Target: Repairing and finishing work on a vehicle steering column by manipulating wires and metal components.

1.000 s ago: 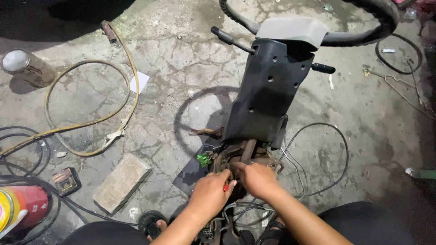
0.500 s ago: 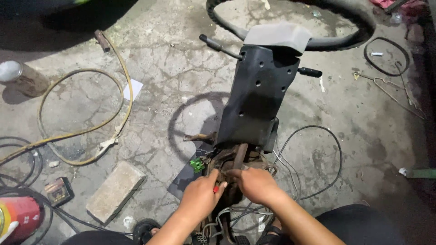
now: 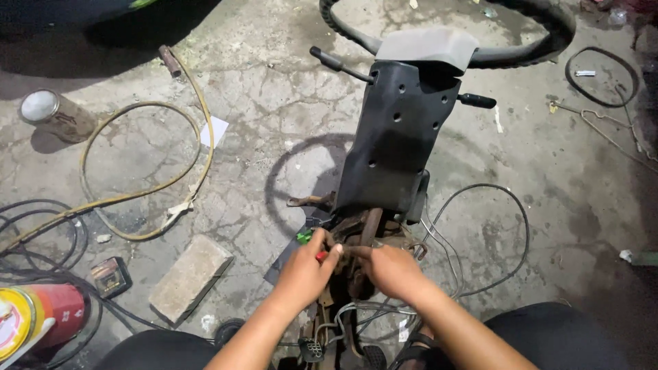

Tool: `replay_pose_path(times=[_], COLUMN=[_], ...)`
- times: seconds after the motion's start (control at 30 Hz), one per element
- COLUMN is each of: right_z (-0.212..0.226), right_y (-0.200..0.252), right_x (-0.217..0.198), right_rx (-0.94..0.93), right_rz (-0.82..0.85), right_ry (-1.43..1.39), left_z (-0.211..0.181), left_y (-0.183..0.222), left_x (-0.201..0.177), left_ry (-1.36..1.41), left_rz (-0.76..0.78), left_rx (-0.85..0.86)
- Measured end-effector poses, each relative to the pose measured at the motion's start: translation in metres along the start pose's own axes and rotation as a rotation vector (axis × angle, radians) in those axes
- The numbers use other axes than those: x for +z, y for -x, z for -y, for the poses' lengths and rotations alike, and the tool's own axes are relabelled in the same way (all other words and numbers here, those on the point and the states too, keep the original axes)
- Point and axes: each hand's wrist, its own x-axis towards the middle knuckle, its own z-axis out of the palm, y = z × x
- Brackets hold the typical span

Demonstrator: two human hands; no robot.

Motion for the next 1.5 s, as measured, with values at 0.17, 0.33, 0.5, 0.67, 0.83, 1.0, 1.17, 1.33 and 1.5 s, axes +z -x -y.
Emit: replay_pose_path(times=[0.17, 0.33, 0.5, 0.67, 0.83, 1.0, 1.17, 1.33, 1.5], right_z=[-0.017, -0.041, -0.040, -0.038, -0.046, -0.007, -0.047, -0.066, -0.063], right_y=[0.022, 0.018, 0.023, 0.004, -0.011, 0.032, -0.004, -0.025, -0.009], right_x=[-0.023, -0.016, -0.030, 0.019, 0.045, 0.002, 0.034, 0.066, 0.046], right_rx=[0.033, 0.114, 0.257, 0.197, 0.067, 0.247, 0.216, 0.012, 0.237], right_rz=[0.166, 0.139, 0.069, -0.006, -0.061, -0.010, -0.119, -0.321, -0.132], right_ry=[0.120, 0.142, -0.053, -0.091, -0.112, -0.483, -0.302, -0.234, -0.244], left_z=[-0.010, 0.002, 0.003, 0.024, 0.026, 0.035, 0.036, 0.038, 0.039], left_y=[0.011, 0.005, -0.002, -0.008, -0.009, -0.017, -0.019, -0.025, -0.023], left_x=[0.006, 0.036, 0.025, 0.039, 0.039, 0.046, 0.053, 0.059, 0.065], left_ry=[0.135, 0.004, -0.083, -0.233, -0.163, -0.018, 0.038, 0.037, 0.017], left_rz=[0.008, 0.018, -0.051, -0.078, -0.116, -0.129, -0.054, -0.037, -0.055], left_rx=[-0.085, 0.174, 0.309, 0.353, 0.375, 0.378, 0.284, 0.246, 0.323])
